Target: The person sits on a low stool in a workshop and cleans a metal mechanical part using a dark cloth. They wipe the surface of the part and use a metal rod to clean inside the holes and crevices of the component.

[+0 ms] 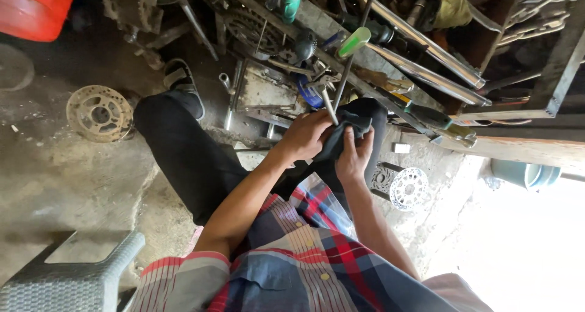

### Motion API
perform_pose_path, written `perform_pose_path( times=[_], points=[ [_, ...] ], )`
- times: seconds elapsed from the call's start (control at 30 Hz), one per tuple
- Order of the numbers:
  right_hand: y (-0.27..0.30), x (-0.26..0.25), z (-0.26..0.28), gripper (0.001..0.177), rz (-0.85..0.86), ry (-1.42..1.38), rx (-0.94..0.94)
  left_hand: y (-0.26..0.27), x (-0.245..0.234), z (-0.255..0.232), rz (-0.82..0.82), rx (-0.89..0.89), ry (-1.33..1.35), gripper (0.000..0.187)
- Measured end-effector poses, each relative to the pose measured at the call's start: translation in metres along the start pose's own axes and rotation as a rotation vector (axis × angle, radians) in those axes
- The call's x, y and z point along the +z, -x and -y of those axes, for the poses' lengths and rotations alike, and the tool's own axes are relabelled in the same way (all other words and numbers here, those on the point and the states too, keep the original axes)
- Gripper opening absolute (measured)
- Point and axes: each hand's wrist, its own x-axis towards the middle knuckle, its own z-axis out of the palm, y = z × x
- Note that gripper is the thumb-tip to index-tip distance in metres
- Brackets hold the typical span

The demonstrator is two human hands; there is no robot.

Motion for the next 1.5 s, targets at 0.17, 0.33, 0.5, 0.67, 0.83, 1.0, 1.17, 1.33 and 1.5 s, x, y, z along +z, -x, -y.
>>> perform_pose_path(
  times=[0.17,0.33,0.5,0.67,0.83,1.0,1.17,1.33,1.5],
  points=[
    [-0.003,0.011,0.001,0.027,-0.043,-0.145,0.149,0.000,-0.001,-0.005,-0.081,0.069,-0.196,0.031],
    [-0.005,-0.011,-0.030,0.025,-0.046,-0.155,0.248,0.001,-0.008,-0.009,-0.117,0.115,-0.365,0.029],
    [-0.003,-0.010,-0.012,0.021,-0.079,-0.116,0.165,0.002,-0.006,0.004,-0.043,-0.004,-0.266,0.023],
    [0.004,0.027,0.066,0.035,-0.203,-0.571,0.370,0.006,-0.005,0.016,-0.115,0.053,-0.348,0.027],
    [0.009,0.013,0.030,0.025,-0.115,-0.378,0.153,0.002,-0.016,-0.011,-0.119,0.096,-0.429,0.033],
    [-0.009,0.025,0.063,0.026,-0.185,-0.022,-0.172,0.004,-0.017,-0.007,-0.092,0.070,-0.414,0.024],
    [-0.029,0.014,0.098,0.031,-0.216,0.068,-0.462,0.002,-0.017,0.001,0.043,-0.081,-0.364,0.029],
    [-0.034,0.007,0.101,0.035,-0.041,-0.042,-0.482,0.007,-0.013,0.008,-0.064,-0.010,-0.325,0.027],
    [-0.036,-0.010,0.100,0.032,-0.005,0.085,-0.434,0.010,-0.020,0.010,-0.174,0.009,-0.276,0.026]
  ],
)
